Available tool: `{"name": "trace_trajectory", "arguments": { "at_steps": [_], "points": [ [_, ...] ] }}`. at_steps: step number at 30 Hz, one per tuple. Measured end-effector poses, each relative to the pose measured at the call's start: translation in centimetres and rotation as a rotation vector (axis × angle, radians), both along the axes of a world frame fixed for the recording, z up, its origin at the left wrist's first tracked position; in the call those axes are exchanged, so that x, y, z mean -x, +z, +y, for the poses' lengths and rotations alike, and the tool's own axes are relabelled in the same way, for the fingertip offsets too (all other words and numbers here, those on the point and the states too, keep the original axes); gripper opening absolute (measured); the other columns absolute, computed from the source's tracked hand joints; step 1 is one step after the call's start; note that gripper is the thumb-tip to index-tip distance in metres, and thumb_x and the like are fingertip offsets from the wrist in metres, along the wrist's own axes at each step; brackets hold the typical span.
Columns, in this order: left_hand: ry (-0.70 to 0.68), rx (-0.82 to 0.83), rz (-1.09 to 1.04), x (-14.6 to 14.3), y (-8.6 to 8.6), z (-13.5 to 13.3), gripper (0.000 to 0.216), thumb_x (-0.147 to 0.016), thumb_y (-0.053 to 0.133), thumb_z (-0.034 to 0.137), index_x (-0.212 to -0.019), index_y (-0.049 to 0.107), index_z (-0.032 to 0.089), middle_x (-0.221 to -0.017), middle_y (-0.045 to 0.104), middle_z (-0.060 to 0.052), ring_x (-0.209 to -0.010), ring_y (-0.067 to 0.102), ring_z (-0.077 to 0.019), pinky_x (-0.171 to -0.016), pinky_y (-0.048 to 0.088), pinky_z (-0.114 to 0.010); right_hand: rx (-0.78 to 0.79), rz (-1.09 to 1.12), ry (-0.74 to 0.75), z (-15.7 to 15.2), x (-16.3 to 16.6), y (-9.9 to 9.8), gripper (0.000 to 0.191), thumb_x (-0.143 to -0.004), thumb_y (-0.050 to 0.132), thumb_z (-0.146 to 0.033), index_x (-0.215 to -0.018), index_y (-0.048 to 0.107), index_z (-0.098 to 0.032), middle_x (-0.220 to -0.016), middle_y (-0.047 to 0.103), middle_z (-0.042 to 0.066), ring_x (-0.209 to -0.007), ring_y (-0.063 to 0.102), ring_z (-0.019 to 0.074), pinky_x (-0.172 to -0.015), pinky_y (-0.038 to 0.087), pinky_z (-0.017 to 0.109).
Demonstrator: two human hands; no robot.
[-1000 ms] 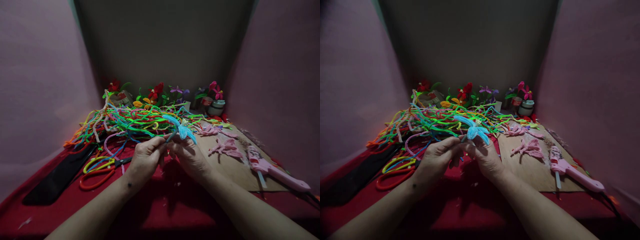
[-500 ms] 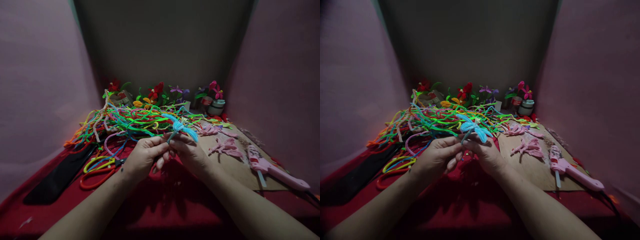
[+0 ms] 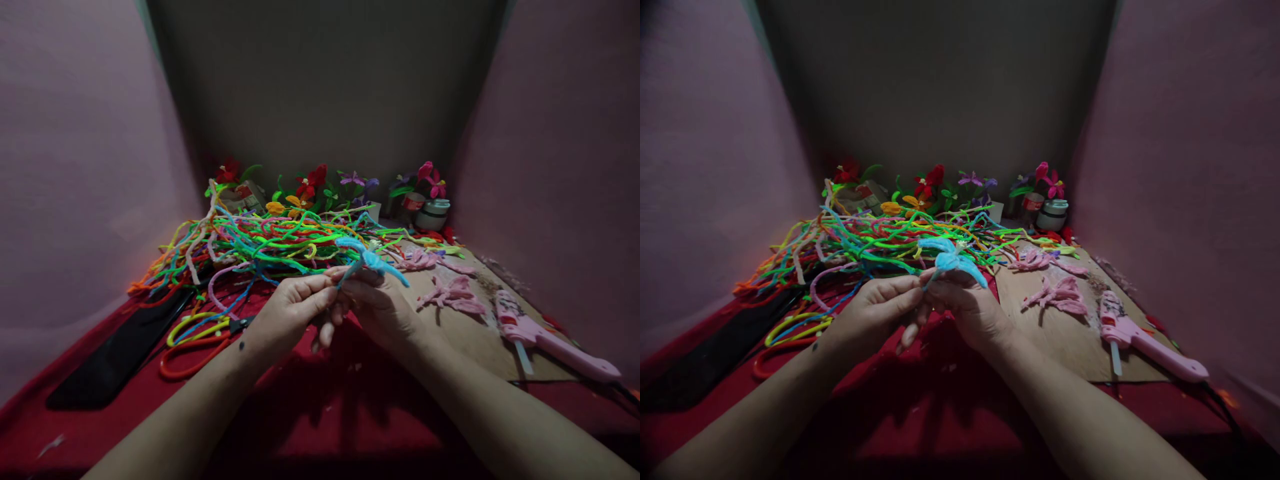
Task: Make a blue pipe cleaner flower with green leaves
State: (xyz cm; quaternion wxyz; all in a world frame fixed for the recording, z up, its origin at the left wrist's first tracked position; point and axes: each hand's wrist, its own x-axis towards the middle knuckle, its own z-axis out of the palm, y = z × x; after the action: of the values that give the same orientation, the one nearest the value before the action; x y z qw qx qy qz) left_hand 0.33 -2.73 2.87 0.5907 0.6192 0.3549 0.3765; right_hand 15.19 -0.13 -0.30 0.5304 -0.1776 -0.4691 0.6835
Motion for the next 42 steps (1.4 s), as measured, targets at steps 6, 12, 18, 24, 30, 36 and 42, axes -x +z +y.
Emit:
{"name": "trace_trajectory", "arguments": {
  "at_steps": [6,12,18,24,30,36,42],
  "points": [
    [0.306,-0.666,0.484,-0.7,-1.3,-0.2,0.011,-0.084,0.047,0.019,-0.085,0.056,0.013,-0.069,0.058,-0.002,-0.063,0.058,-0.0126,-0.059,0.046,-0.023,0.061,0.006,-0.092,0.0,0.5,-0.2,0.003,-0.068,0.066,-0.019,-0.071,0.067,-0.019,-0.063,0.052,-0.002,-0.054,0.042,0.0092,-0.054,0.036,0.025],
    [0.404,-1.142,0.633,-0.2,-3.0,0.5,0.015,-0.085,0.041,0.009,-0.078,0.053,0.015,-0.065,0.053,0.000,-0.058,0.052,-0.0099,-0.056,0.041,-0.021,-0.013,-0.061,-0.185,-0.1,0.7,-0.7,0.007,-0.069,0.068,-0.021,-0.076,0.068,-0.019,-0.072,0.057,-0.001,-0.060,0.045,0.0101,-0.053,0.035,0.024],
    [0.364,-0.704,0.428,-0.6,-1.3,-0.3,0.018,-0.087,0.040,0.017,-0.082,0.057,0.015,-0.053,0.049,0.004,-0.042,0.046,-0.0059,-0.046,0.038,-0.017,0.007,-0.084,-0.186,-0.6,0.8,-0.3,0.015,-0.067,0.071,-0.024,-0.081,0.069,-0.021,-0.076,0.060,-0.001,-0.058,0.046,0.0091,-0.050,0.035,0.023],
    [0.270,-0.132,0.147,-0.8,0.4,-0.9,0.025,-0.083,0.049,0.026,-0.062,0.053,0.014,-0.042,0.046,0.005,-0.033,0.041,-0.0044,-0.035,0.032,-0.015,-0.012,-0.084,-0.094,-0.8,0.4,0.1,0.014,-0.070,0.070,-0.027,-0.083,0.067,-0.022,-0.077,0.061,0.000,-0.063,0.050,0.0110,-0.060,0.041,0.026],
    [0.178,0.023,-0.021,-0.5,0.4,-0.6,0.028,-0.081,0.055,0.028,-0.058,0.054,0.013,-0.040,0.047,0.005,-0.029,0.039,-0.0027,-0.032,0.029,-0.013,-0.059,-0.096,-0.077,-0.7,0.3,0.4,0.012,-0.073,0.065,-0.024,-0.084,0.069,-0.023,-0.071,0.062,-0.001,-0.070,0.055,0.0145,-0.075,0.044,0.032],
    [0.078,0.129,-0.148,-0.2,-0.3,0.0,0.029,-0.079,0.058,0.034,-0.059,0.054,0.013,-0.041,0.049,0.005,-0.027,0.038,-0.0026,-0.029,0.027,-0.013,-0.052,-0.121,-0.070,-0.6,0.2,0.2,0.017,-0.073,0.065,-0.025,-0.089,0.069,-0.023,-0.075,0.063,0.002,-0.073,0.055,0.0168,-0.070,0.043,0.033],
    [0.034,0.214,-0.217,-0.1,-0.5,0.3,0.021,-0.077,0.061,0.033,-0.074,0.059,0.013,-0.050,0.052,0.005,-0.028,0.039,-0.0019,-0.027,0.027,-0.013,-0.047,-0.111,-0.067,-0.3,0.3,-0.2,0.018,-0.072,0.066,-0.028,-0.088,0.068,-0.020,-0.072,0.060,0.000,-0.056,0.046,0.0106,-0.058,0.038,0.028]
  ]
}}
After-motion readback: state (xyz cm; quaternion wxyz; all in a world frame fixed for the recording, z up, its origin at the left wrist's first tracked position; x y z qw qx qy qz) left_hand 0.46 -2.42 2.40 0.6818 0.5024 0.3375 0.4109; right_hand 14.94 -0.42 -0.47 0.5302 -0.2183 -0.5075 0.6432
